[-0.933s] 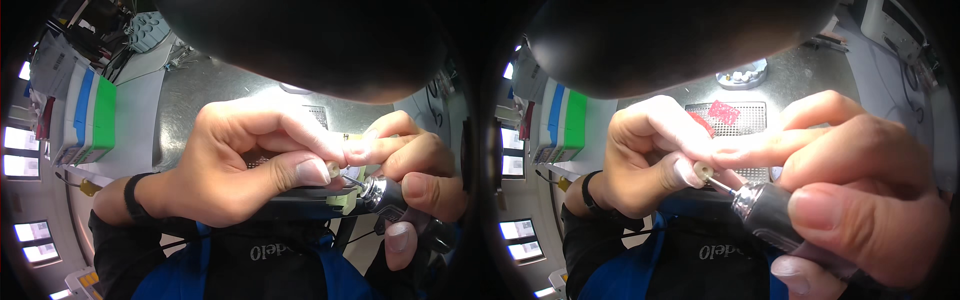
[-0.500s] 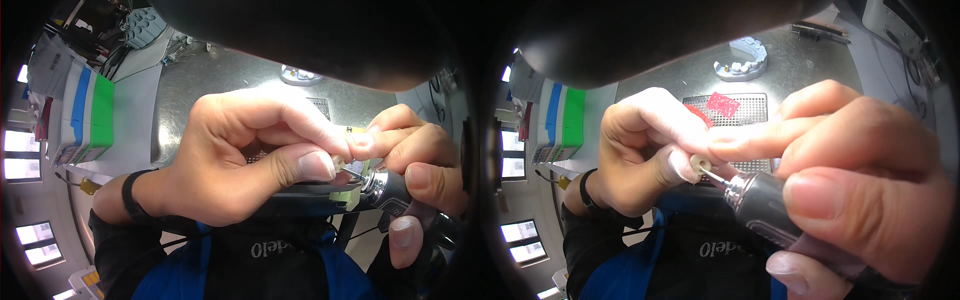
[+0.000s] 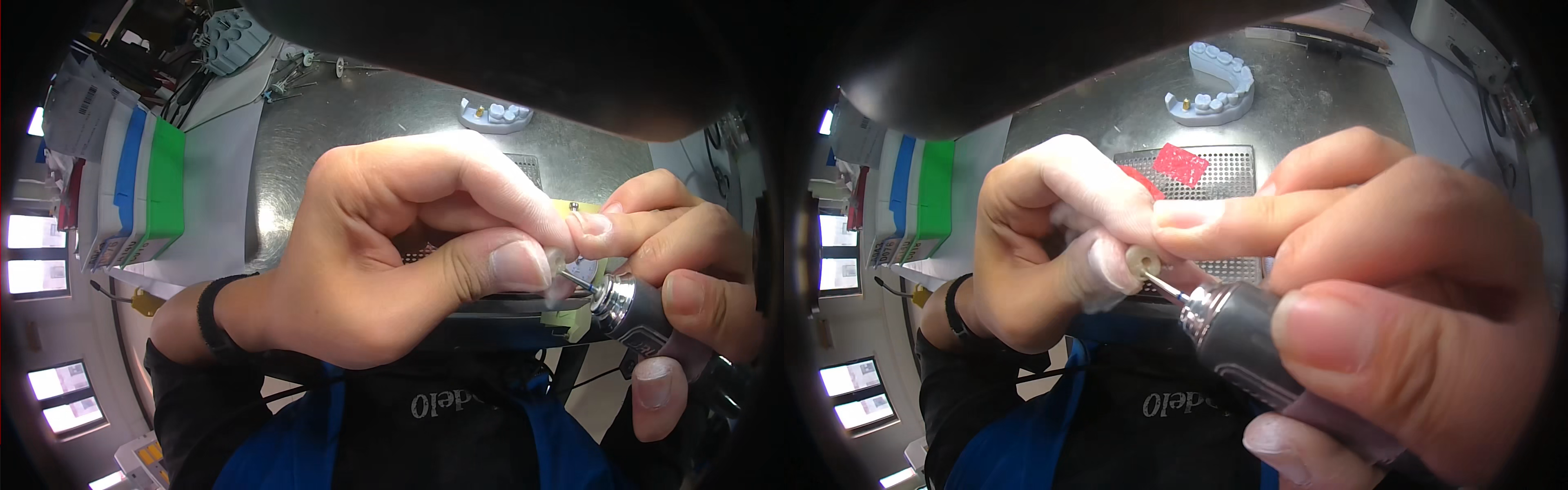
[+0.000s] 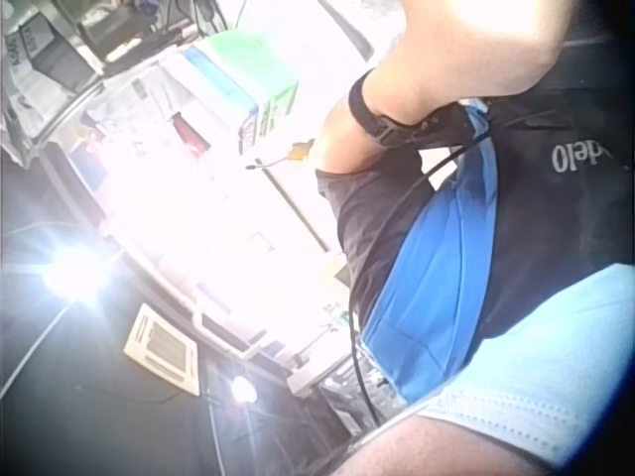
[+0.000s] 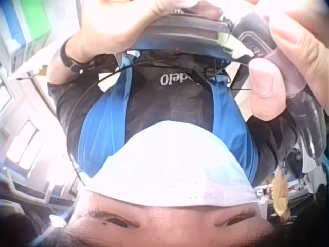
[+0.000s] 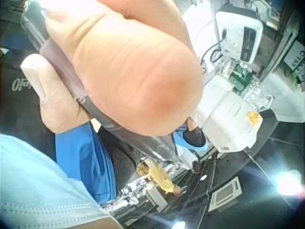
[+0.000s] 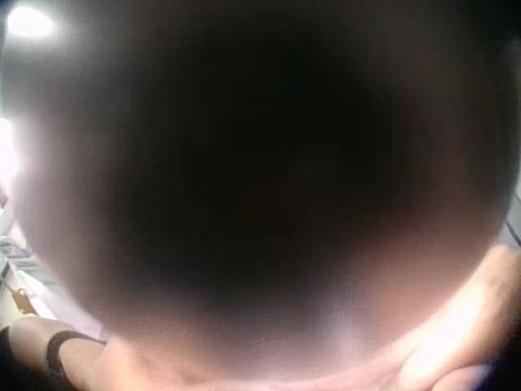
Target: Grinding and shaping a small dental crown using a rotary tool at a lab workstation.
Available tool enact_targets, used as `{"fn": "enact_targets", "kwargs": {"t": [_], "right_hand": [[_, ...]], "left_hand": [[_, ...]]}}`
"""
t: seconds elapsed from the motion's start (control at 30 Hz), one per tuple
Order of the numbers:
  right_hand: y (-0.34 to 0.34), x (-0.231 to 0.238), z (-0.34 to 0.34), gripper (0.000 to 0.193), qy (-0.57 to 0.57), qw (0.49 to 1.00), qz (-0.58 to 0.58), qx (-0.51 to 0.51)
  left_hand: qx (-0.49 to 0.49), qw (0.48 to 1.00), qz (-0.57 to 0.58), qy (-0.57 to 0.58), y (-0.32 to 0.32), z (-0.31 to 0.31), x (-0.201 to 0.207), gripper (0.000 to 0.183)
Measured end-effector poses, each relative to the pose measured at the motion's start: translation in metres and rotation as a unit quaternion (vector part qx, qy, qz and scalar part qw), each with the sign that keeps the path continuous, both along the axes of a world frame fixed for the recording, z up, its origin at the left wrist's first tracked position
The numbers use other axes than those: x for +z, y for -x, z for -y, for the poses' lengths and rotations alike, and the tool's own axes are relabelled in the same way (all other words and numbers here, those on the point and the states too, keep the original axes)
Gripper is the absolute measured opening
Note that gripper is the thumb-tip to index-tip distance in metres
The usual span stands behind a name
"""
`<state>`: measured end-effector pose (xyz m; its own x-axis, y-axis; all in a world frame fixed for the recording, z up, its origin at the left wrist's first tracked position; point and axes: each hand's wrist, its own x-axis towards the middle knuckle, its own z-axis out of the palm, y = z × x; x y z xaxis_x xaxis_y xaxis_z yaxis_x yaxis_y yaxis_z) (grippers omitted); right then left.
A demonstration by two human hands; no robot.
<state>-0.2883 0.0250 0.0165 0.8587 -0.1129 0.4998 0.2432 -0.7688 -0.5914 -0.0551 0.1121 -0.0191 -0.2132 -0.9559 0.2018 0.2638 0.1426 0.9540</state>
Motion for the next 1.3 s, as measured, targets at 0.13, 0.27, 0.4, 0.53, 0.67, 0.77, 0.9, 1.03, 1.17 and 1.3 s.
{"fn": "enact_targets", "kwargs": {"t": [0.13,0.27,0.4,0.53,0.67,0.77,0.9,1.03,1.17,1.3], "right_hand": [[0.005,-0.005,-0.002,0.055,-0.009,1.000,0.024,-0.013],[0.003,-0.009,-0.006,0.055,-0.020,0.998,0.045,-0.036],[-0.006,-0.012,-0.010,0.055,-0.036,0.996,0.070,-0.046],[0.000,0.008,-0.006,0.055,-0.024,0.999,-0.017,-0.027],[0.004,0.017,-0.009,0.054,-0.028,0.998,-0.048,-0.039],[-0.001,0.010,-0.009,0.053,-0.026,0.998,-0.033,-0.035],[-0.008,-0.015,-0.009,0.051,-0.004,0.994,0.095,-0.059],[-0.002,-0.027,-0.007,0.050,0.030,0.989,0.124,-0.070],[0.000,-0.029,-0.008,0.050,0.040,0.988,0.129,-0.076],[-0.003,-0.029,-0.010,0.049,0.048,0.986,0.136,-0.081]], "left_hand": [[-0.004,1.000,0.015,0.013,0.001,0.002,0.000,0.022],[-0.003,1.000,0.024,0.002,0.000,0.000,0.004,0.022],[-0.008,0.999,0.030,0.006,-0.001,0.000,0.004,0.022],[-0.004,1.000,0.017,0.018,0.001,0.001,0.002,0.022],[-0.003,1.000,0.015,0.000,0.001,0.001,0.002,0.022],[-0.001,1.000,0.016,-0.012,0.002,0.000,0.004,0.023],[-0.018,1.000,0.014,-0.017,0.001,0.001,0.007,0.023],[-0.015,0.998,-0.016,-0.052,0.002,-0.001,0.009,0.024],[-0.016,0.997,-0.028,-0.068,0.003,-0.002,0.009,0.025],[-0.021,0.996,-0.042,-0.073,0.003,-0.001,0.009,0.025]]}}
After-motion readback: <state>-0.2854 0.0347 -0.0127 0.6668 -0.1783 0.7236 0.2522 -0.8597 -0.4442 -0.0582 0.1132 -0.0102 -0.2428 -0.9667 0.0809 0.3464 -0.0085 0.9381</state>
